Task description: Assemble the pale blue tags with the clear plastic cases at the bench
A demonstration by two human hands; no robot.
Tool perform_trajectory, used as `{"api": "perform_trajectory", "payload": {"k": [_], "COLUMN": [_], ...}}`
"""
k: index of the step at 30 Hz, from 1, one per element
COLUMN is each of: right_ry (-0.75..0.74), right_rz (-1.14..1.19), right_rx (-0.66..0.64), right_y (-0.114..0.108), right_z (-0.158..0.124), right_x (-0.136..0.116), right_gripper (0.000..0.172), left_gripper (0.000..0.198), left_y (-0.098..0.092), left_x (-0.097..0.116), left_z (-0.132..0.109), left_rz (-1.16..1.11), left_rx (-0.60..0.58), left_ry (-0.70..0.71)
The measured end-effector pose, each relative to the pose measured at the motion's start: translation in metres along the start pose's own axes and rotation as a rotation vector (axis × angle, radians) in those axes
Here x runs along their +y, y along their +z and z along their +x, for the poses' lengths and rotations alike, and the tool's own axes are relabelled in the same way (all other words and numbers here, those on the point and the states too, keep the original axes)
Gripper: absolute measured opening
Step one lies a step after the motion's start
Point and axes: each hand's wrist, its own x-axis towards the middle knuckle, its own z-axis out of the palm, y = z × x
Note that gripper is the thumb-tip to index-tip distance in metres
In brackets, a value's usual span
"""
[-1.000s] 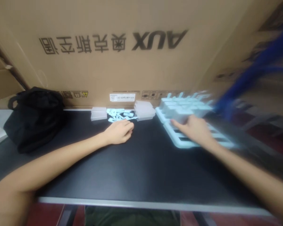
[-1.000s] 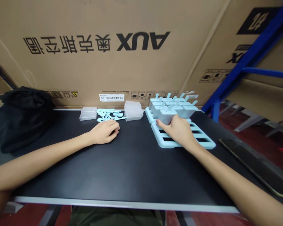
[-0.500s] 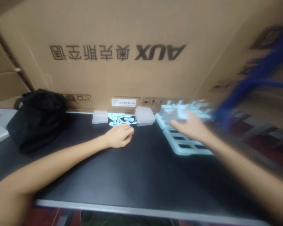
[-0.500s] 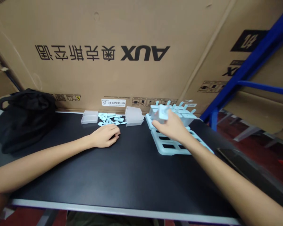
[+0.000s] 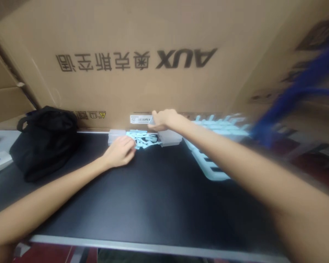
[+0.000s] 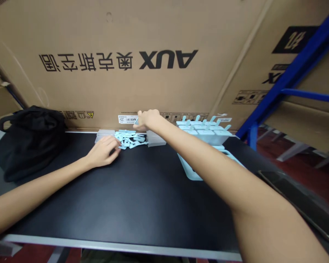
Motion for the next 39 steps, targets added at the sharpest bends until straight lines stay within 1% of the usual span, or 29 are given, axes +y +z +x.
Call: {"api": "perform_trajectory", "payload": {"k": [3,5,7,9,11,13,15,17,20,22,25,27,32,34,36,38,39], "right_ry": [-0.078,-0.11,-0.104,-0.075,-0.068,-0.112,-0.199,-0.298,-0.423,-0.481,-0.546,-0.575,-0.603,-0.599,-0.59,-0.583,-0.583], "right_rz": [-0.024,-0.029,-0.015,0.031,0.086,0.121,0.13,0.138,0.152,0.165,0.183,0.185,0.161,0.151,0.146,0.129,0.104], "right_rx": [0.096,0.132,0.146,0.146,0.132,0.125,0.142,0.175,0.251,0.295,0.333,0.348,0.371,0.39,0.415,0.482,0.554], "right_y": [0.004,0.007,0.01,0.014,0.018,0.022,0.026,0.03,0.034,0.036,0.04,0.043,0.049,0.047,0.043,0.039,0.038], "right_z": [-0.002,-0.001,0.002,0.007,0.013,0.02,0.029,0.038,0.053,0.062,0.071,0.075,0.076,0.072,0.061,0.039,0.024], "right_x": [-0.002,-0.006,-0.012,-0.018,-0.026,-0.034,-0.043,-0.054,-0.071,-0.082,-0.098,-0.108,-0.125,-0.125,-0.116,-0.093,-0.077], "right_gripper": [0.075,0.074,0.075,0.079,0.084,0.079,0.068,0.062,0.061,0.059,0.052,0.049,0.036,0.035,0.038,0.039,0.037], "left_gripper": [0.01,0.011,0.014,0.018,0.023,0.026,0.025,0.024,0.023,0.021,0.019,0.019,0.018,0.017,0.016,0.015,0.015], "left_y": [-0.011,-0.015,-0.014,-0.011,-0.005,0.0,0.005,0.01,0.015,0.017,0.02,0.021,0.023,0.023,0.023,0.023,0.022], "left_x": [-0.035,-0.055,-0.069,-0.079,-0.085,-0.09,-0.094,-0.099,-0.106,-0.11,-0.116,-0.118,-0.119,-0.118,-0.118,-0.117,-0.116], "left_z": [-0.019,-0.027,-0.032,-0.034,-0.035,-0.036,-0.037,-0.038,-0.038,-0.039,-0.039,-0.04,-0.041,-0.041,-0.041,-0.042,-0.042], "left_rz": [0.045,0.063,0.064,0.04,-0.002,-0.056,-0.127,-0.196,-0.262,-0.294,-0.278,-0.246,-0.233,-0.218,-0.2,-0.188,-0.187], "left_rx": [0.039,0.059,0.071,0.076,0.073,0.078,0.111,0.145,0.182,0.224,0.311,0.346,0.344,0.346,0.35,0.352,0.353], "left_ry": [-0.142,-0.248,-0.33,-0.396,-0.464,-0.529,-0.573,-0.581,-0.585,-0.616,-0.663,-0.676,-0.669,-0.668,-0.673,-0.679,-0.686]}}
